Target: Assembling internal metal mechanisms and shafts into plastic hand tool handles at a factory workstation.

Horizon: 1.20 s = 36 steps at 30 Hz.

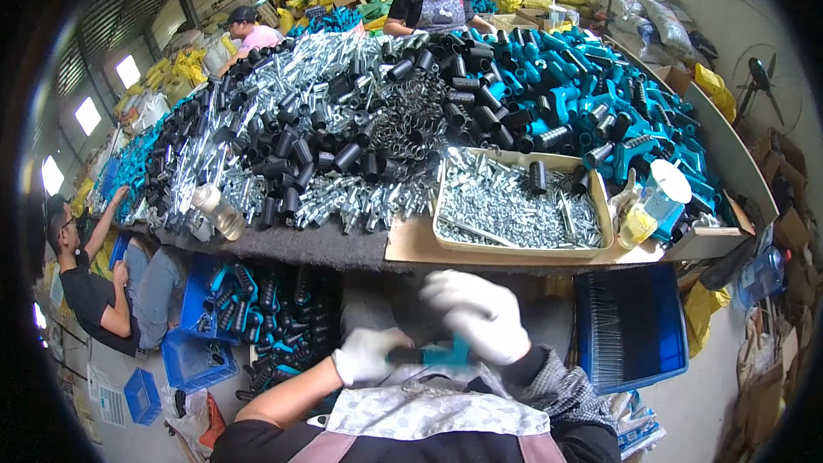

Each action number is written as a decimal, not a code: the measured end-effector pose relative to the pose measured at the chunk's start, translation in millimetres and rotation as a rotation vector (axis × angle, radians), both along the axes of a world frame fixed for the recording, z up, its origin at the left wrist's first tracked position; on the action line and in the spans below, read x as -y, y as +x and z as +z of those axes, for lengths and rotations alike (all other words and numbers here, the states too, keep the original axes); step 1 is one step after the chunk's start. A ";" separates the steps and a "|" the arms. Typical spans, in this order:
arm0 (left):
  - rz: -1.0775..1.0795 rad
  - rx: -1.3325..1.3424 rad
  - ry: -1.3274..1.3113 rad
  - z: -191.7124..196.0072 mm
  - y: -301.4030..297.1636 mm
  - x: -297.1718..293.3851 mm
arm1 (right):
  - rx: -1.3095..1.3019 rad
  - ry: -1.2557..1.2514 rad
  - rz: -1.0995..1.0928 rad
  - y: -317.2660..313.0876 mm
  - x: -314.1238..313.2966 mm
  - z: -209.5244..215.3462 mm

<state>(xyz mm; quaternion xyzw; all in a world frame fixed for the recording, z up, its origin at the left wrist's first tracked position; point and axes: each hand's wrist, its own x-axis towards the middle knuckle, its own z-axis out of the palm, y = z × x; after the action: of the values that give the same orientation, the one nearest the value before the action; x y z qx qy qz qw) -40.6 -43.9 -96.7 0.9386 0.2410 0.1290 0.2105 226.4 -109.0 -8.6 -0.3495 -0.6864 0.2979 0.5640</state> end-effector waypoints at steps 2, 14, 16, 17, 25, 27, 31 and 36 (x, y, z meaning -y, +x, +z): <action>-0.007 0.309 0.003 11.7 2.4 -2.9 | -0.244 -0.282 -0.198 19.4 -1.3 -10.3; 0.358 0.293 -0.277 -16.0 14.5 -10.5 | 0.126 0.106 -0.029 -18.0 10.0 7.7; 0.124 0.120 -0.104 -24.4 7.1 11.1 | 0.141 0.061 0.135 -2.9 -2.7 1.3; -0.078 0.156 -0.112 -1.5 8.7 13.5 | 0.018 -0.081 0.125 12.1 -3.7 -5.2; 0.028 -0.206 -0.409 -8.4 13.9 17.5 | 0.352 0.036 -0.178 -1.8 -3.0 -7.3; -0.020 0.005 -0.077 12.6 10.4 8.7 | 0.353 -0.642 -0.237 23.3 -14.9 -37.8; -0.139 -0.403 0.082 41.6 22.7 -11.3 | 0.834 -0.553 -0.136 -0.8 -8.7 -68.0; -0.045 0.342 0.220 73.7 40.2 -72.7 | 0.093 -0.935 0.341 -15.5 -16.4 -62.1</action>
<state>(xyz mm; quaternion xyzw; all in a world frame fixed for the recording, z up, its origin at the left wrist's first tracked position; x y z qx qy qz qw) -0.4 28.8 -23.0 0.9255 0.1653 0.3073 0.1476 210.9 -92.5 -70.8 -0.4605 -0.5512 0.6457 0.2592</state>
